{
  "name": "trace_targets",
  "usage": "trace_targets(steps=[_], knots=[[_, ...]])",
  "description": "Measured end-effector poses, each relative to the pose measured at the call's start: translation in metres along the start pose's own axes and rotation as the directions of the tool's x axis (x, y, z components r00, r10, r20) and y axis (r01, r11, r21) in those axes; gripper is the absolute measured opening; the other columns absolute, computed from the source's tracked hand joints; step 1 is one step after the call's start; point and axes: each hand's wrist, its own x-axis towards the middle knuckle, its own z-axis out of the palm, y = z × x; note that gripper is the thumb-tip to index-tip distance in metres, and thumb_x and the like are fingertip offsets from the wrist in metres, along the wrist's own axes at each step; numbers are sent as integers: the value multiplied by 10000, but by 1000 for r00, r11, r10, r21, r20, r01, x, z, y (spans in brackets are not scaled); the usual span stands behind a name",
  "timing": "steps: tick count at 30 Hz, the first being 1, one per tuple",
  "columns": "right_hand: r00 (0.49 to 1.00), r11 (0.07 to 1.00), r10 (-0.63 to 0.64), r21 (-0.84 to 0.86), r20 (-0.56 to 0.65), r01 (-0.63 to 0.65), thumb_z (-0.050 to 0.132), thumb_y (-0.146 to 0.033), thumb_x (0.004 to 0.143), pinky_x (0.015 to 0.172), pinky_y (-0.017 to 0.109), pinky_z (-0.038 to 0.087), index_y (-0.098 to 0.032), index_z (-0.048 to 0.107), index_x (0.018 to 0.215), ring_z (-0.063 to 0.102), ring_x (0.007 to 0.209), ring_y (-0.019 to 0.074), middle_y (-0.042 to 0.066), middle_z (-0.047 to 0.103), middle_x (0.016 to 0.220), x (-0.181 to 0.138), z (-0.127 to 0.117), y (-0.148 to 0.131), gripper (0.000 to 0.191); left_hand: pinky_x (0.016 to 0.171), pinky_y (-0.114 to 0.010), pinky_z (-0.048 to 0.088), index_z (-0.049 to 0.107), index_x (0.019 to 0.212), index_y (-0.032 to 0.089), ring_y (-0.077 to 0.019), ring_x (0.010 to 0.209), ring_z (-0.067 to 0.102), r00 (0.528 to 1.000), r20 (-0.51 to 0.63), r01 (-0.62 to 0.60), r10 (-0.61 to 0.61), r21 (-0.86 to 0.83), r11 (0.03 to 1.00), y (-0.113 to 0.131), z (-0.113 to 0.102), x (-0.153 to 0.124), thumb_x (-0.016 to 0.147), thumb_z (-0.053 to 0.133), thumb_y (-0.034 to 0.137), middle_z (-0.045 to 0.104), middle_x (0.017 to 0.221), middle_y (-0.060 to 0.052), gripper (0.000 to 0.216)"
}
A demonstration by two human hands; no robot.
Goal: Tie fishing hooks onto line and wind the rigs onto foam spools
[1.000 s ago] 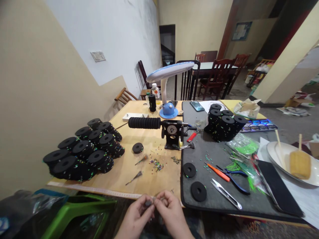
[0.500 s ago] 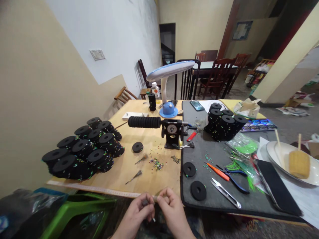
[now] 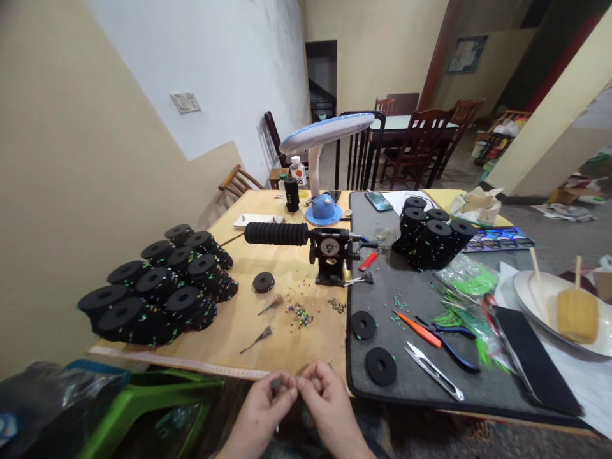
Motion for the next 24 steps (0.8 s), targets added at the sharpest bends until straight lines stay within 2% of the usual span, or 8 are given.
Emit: trace_targets(steps=[3, 7, 11, 14, 17, 20, 22, 24], knots=[[999, 998, -43, -38, -12, 43, 679, -644, 719, 476, 201, 256, -185, 529, 700, 316, 500, 86, -85, 417, 557, -1, -2, -5, 482, 611, -230, 396, 640, 685, 150, -139, 618, 486, 1000, -14, 2, -2, -21, 1000, 3, 1, 0, 701, 750, 396, 563, 625, 20, 270], [997, 985, -49, -161, 62, 58, 688, -468, 773, 491, 212, 278, -177, 602, 732, 362, 512, 102, -81, 410, 541, -2, -8, -13, 306, 658, -240, 425, 659, 721, 156, -163, 678, 534, 999, -29, -25, 24, -42, 999, 14, -1, -1, 717, 749, 417, 614, 675, -3, 276], [994, 946, -51, -315, 99, 80, 641, -267, 751, 485, 219, 267, -194, 541, 612, 357, 490, 102, -80, 403, 499, -2, -9, -19, 187, 644, -231, 425, 652, 763, 169, -161, 693, 534, 1000, -26, -3, 2, -71, 997, 23, -4, -2, 721, 746, 452, 599, 700, 9, 301], [990, 900, -112, -414, 83, 137, 560, -171, 712, 493, 224, 253, -204, 478, 582, 350, 498, 104, -81, 372, 502, -3, -8, -23, 157, 606, -218, 409, 643, 787, 172, -142, 657, 502, 999, -41, -13, 10, -88, 996, 23, -4, 1, 740, 725, 477, 567, 697, 25, 319], [983, 872, -165, -454, 77, 182, 501, -156, 703, 494, 229, 239, -213, 434, 582, 346, 502, 108, -79, 352, 508, -5, -8, -27, 149, 610, -219, 410, 650, 843, 173, -141, 665, 498, 992, -119, -53, 42, -91, 994, 20, -7, 5, 750, 710, 493, 567, 733, 22, 339], [982, 885, -177, -427, 60, 186, 488, -177, 709, 495, 235, 228, -215, 427, 592, 328, 504, 109, -79, 334, 513, -5, -13, -28, 137, 565, -213, 379, 650, 921, 177, -128, 612, 459, 977, -208, -71, 56, -68, 995, 20, -16, 8, 760, 697, 499, 549, 718, 29, 363], [984, 909, -174, -380, 34, 174, 502, -205, 723, 500, 237, 230, -211, 442, 605, 319, 512, 110, -78, 338, 524, -5, -16, -27, 133, 546, -209, 354, 654, 925, 180, -122, 585, 429, 976, -211, -67, 55, -51, 996, 20, -23, 8, 760, 700, 485, 523, 684, 40, 351], [988, 937, -157, -315, 18, 154, 525, -248, 746, 496, 235, 234, -210, 456, 620, 314, 513, 110, -78, 348, 525, -5, -17, -25, 148, 553, -212, 348, 673, 856, 173, -127, 589, 431, 985, -164, -51, 46, -26, 998, 19, -27, 6, 743, 720, 458, 518, 659, 37, 310]])
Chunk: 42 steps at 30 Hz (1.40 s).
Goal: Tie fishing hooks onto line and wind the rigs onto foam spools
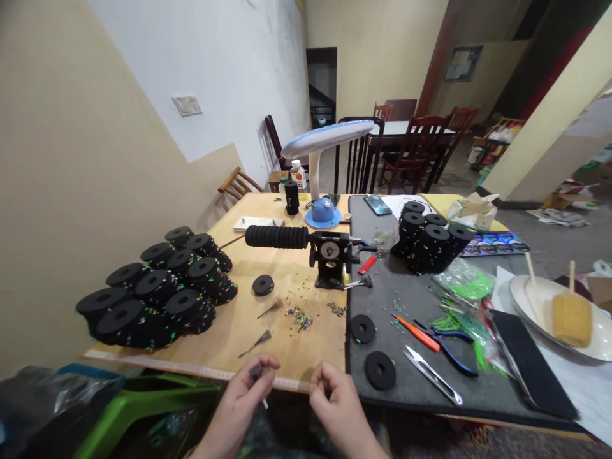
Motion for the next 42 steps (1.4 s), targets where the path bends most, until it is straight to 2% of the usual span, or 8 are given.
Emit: trace_targets(steps=[5, 11, 17, 23, 29, 32, 36, 42], knots=[[997, 989, 54, 133, 57, -61, 591, -373, 789, 474, 228, 238, -213, 470, 650, 310, 480, 104, -88, 364, 500, 0, 4, 1, 244, 573, -219, 347, 698, 753, 160, -129, 587, 432, 986, 155, 56, -62, 46, 997, -7, 7, -10, 705, 757, 361, 502, 590, 41, 215], [994, 984, 84, 149, 73, -94, 643, -528, 769, 480, 229, 259, -204, 489, 655, 342, 506, 107, -70, 403, 541, -2, 7, -5, 376, 584, -222, 356, 719, 758, 148, -124, 593, 433, 981, 165, 118, -106, -61, 991, -2, 24, -13, 629, 811, 438, 531, 602, 33, 330], [996, 993, 62, 94, 67, -69, 644, -470, 784, 506, 237, 297, -204, 492, 648, 365, 511, 113, -73, 404, 533, -5, 7, -8, 336, 458, -203, 208, 609, 645, 148, -71, 465, 263, 974, 167, 173, -151, -129, 976, -1, 23, -5, 645, 783, 534, 365, 497, 99, 423], [996, 999, -17, -42, 86, 20, 600, -334, 839, 531, 233, 363, -182, 583, 655, 479, 520, 128, -39, 543, 532, -6, 2, -8, 239, 499, -209, 288, 626, 642, 152, -103, 516, 368, 991, 107, 81, -78, -22, 996, 6, 11, -3, 662, 764, 539, 443, 529, 64, 411], [982, 972, -160, -193, -105, 138, 636, -381, 842, 640, 294, 492, -219, 692, 1098, 660, 761, 238, 107, 732, 974, 0, -2, -20, 309, 570, -224, 377, 660, 664, 156, -145, 582, 470, 996, 87, -38, 31, 85, 996, 19, 5, -8, 701, 735, 506, 536, 575, 23, 360], [995, 995, -101, 4, 24, 101, 602, -422, 869, 639, 285, 522, -229, 605, 1228, 664, 883, 249, 121, 697, 1097, 2, 11, -32, 407, 579, -224, 394, 673, 680, 157, -152, 593, 499, 992, 93, -98, 87, 126, 987, 22, 0, -10, 741, 715, 449, 567, 592, 8, 301], [969, 988, -6, 154, 249, -34, 587, -437, 870, 542, 249, 463, -180, 621, 1059, 594, 606, 167, 19, 660, 718, 7, 31, -39, 321, 553, -225, 384, 684, 695, 157, -147, 560, 497, 986, 98, -156, 138, 215, 964, 23, -7, -11, 785, 685, 378, 574, 574, 5, 239], [990, 981, -59, -178, 125, 81, 601, -269, 811, 531, 239, 306, -175, 573, 656, 410, 544, 118, -58, 456, 553, 17, 31, -24, 184, 639, -238, 420, 637, 803, 168, -157, 662, 531, 991, 118, -72, 62, 77, 994, 16, -11, -3, 763, 700, 343, 568, 659, 20, 190]])
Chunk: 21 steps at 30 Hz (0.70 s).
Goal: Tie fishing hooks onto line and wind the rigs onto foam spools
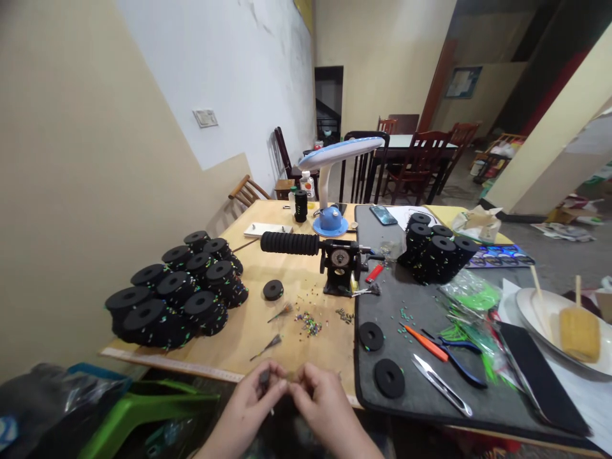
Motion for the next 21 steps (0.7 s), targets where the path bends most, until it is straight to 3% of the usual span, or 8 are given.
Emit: trace_targets(steps=[2, 6, 11, 21], knots=[[999, 999, 12, 37, -39, -11, 605, -286, 798, 519, 238, 287, -185, 539, 634, 386, 533, 115, -63, 430, 546, 1, -2, 6, 204, 632, -239, 418, 614, 878, 176, -145, 639, 529, 997, 44, 68, -65, -93, 993, -3, 0, 3, 737, 715, 314, 564, 650, 39, 222], [988, 963, 90, 266, -127, -53, 629, -476, 793, 478, 227, 258, -198, 517, 668, 337, 491, 101, -81, 386, 541, 0, -4, 13, 325, 612, -247, 416, 567, 885, 186, -150, 642, 588, 974, 155, 204, -166, -275, 940, -7, 3, 4, 760, 662, 293, 620, 672, 26, 190], [980, 869, 175, 483, -92, -110, 669, -704, 676, 434, 203, 214, -203, 497, 675, 280, 435, 71, -111, 356, 491, -2, -3, 16, 530, 628, -255, 431, 568, 842, 171, -157, 671, 631, 966, 161, 244, -203, -309, 919, -13, 9, 3, 726, 754, 376, 648, 712, 2, 300], [978, 850, 201, 506, -55, -147, 658, -772, 625, 414, 205, 180, -200, 505, 665, 249, 397, 60, -124, 334, 445, -5, 0, 23, 594, 558, -240, 438, 583, 769, 164, -143, 597, 608, 969, 154, 227, -191, -271, 935, -10, 22, 0, 662, 805, 466, 647, 618, 10, 390]])
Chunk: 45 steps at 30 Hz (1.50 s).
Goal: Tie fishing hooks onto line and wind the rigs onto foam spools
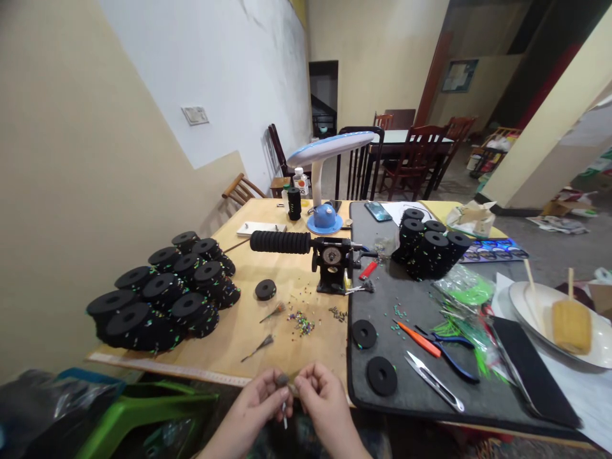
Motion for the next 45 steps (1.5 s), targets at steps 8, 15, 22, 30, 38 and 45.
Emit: trace_targets(steps=[8, 15, 22, 30, 38, 45], knots=[[999, 997, 36, -63, -26, -38, 664, -761, 618, 412, 203, 202, -178, 537, 659, 306, 392, 58, -101, 413, 435, 1, 1, -2, 599, 542, -225, 424, 578, 765, 159, -119, 562, 575, 998, 64, 9, -10, 17, 1000, -3, 1, 1, 679, 782, 505, 637, 620, 19, 410], [998, 998, 52, -45, -34, -53, 702, -737, 582, 397, 201, 201, -185, 532, 630, 311, 369, 54, -110, 400, 413, 2, 3, -6, 579, 554, -234, 426, 562, 755, 164, -124, 575, 564, 996, 86, -3, -2, 57, 998, 1, 2, 1, 686, 766, 526, 618, 625, 21, 422], [996, 998, 52, -18, -74, -53, 686, -747, 582, 381, 197, 169, -199, 507, 619, 261, 348, 47, -127, 360, 389, 5, 5, 9, 578, 551, -230, 420, 575, 773, 169, -124, 567, 534, 999, 38, -6, 3, 68, 998, -4, 2, 2, 708, 746, 522, 579, 592, 36, 398], [998, 999, 45, -15, -47, -45, 742, -640, 619, 448, 209, 232, -191, 517, 610, 292, 436, 67, -108, 379, 464, 1, -2, 3, 501, 522, -226, 400, 549, 708, 179, -111, 513, 487, 995, -56, -79, 88, 146, 986, -7, 2, 8, 697, 730, 556, 524, 554, 58, 418], [996, 993, 71, -93, 58, -65, 744, -519, 656, 497, 214, 280, -190, 495, 558, 348, 503, 89, -78, 423, 501, -1, 0, 7, 424, 521, -216, 396, 551, 693, 178, -114, 549, 478, 989, -77, -112, 126, 164, 980, -10, 2, 9, 716, 740, 483, 504, 601, 58, 360], [981, 985, 141, -121, 131, -125, 728, -522, 636, 478, 211, 220, -203, 467, 548, 299, 487, 79, -78, 424, 488, 1, -1, 0, 421, 636, -236, 438, 581, 723, 172, -150, 672, 532, 985, -65, -138, 157, 232, 963, -11, 2, 7, 745, 727, 440, 555, 678, 23, 306]])
